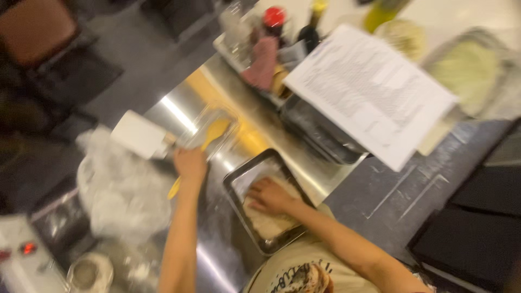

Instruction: The person kneads a green dough in a metal tray using a yellow spatula and hands, then covers it with a plastic bag. They then knead a beige dough in a separate tray using the same spatula and hands.

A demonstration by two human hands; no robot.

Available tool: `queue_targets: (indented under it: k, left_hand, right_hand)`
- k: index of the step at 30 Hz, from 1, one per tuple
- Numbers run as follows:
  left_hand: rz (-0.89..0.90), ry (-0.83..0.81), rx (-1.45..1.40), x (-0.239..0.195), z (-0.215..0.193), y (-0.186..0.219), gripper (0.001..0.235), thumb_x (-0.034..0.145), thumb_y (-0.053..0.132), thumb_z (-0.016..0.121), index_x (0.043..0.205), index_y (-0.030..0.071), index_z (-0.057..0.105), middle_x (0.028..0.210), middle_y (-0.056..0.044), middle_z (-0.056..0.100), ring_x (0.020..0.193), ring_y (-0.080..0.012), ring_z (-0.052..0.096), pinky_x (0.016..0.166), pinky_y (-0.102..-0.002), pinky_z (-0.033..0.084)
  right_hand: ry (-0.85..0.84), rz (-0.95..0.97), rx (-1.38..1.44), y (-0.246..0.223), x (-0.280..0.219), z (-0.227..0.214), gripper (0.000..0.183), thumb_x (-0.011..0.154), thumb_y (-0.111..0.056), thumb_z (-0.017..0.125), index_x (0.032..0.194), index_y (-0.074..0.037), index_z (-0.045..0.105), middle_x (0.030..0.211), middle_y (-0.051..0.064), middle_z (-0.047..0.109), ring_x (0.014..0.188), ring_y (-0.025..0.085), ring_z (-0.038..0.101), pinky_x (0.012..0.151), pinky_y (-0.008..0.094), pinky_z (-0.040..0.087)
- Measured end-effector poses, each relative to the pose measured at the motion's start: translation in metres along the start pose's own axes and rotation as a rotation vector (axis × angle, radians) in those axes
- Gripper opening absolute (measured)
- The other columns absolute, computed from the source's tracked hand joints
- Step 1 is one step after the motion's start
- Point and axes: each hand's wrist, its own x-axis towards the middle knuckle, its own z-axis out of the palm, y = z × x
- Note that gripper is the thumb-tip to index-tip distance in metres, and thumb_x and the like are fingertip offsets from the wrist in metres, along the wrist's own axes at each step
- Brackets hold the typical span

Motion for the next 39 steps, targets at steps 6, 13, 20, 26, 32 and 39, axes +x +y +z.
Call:
queue_targets:
  k: [6,13,20,26,32,39]
  left_hand:
    - [-0.067,0.025,0.245,-0.028,-0.017,-0.003,0.034,0.100,0.024,0.056,0.129,0.010,0.068,0.097,-0.005,0.074,0.080,-0.0210,0.074,0.105,-0.044,0.048]
    - [-0.082,0.030,0.011,-0.035,-0.011,-0.006,0.036,0.106,0.026,0.046,0.135,0.011,0.061,0.100,-0.014,0.075,0.071,-0.0295,0.075,0.056,-0.041,0.058]
    - [-0.101,-0.027,-0.119,-0.059,-0.016,-0.019,0.039,0.101,0.018,0.049,0.139,0.010,0.057,0.102,-0.016,0.071,0.077,-0.0363,0.073,0.062,-0.049,0.058]
    - [-0.144,-0.079,-0.156,-0.065,-0.062,-0.007,0.035,0.103,0.019,0.051,0.135,0.009,0.057,0.101,-0.016,0.071,0.079,-0.0377,0.073,0.065,-0.049,0.058]
    - [0.058,0.102,-0.431,-0.081,-0.136,0.003,0.026,0.103,0.021,0.054,0.123,0.012,0.067,0.102,-0.015,0.074,0.076,-0.0391,0.071,0.066,-0.051,0.055]
    - [0.320,-0.438,-0.087,-0.045,-0.132,0.043,0.017,0.090,0.023,0.065,0.094,0.015,0.080,0.092,-0.013,0.077,0.089,-0.0321,0.074,0.078,-0.046,0.057]
  right_hand:
    - [0.122,-0.037,-0.044,-0.003,-0.010,0.006,0.040,0.095,-0.040,0.066,0.120,-0.009,0.070,0.118,0.015,0.065,0.119,0.033,0.058,0.111,0.055,0.036]
    - [0.228,-0.063,-0.108,-0.001,-0.014,0.005,0.036,0.092,-0.039,0.070,0.115,-0.010,0.072,0.118,0.013,0.068,0.120,0.032,0.058,0.113,0.056,0.036]
    - [0.192,-0.028,-0.096,-0.005,-0.009,0.019,0.036,0.091,-0.038,0.069,0.115,-0.011,0.073,0.117,0.012,0.068,0.116,0.031,0.059,0.107,0.050,0.040]
    - [0.173,0.000,-0.115,-0.011,-0.002,0.011,0.034,0.094,-0.039,0.066,0.114,-0.012,0.073,0.117,0.009,0.068,0.118,0.031,0.058,0.110,0.049,0.038]
    - [0.162,-0.027,-0.099,-0.013,-0.012,0.004,0.039,0.094,-0.038,0.066,0.122,-0.011,0.069,0.122,0.012,0.066,0.122,0.031,0.055,0.110,0.048,0.038]
    - [0.134,-0.028,-0.179,-0.026,-0.018,0.001,0.046,0.094,-0.039,0.066,0.127,-0.008,0.066,0.128,0.014,0.064,0.126,0.032,0.052,0.114,0.052,0.033]
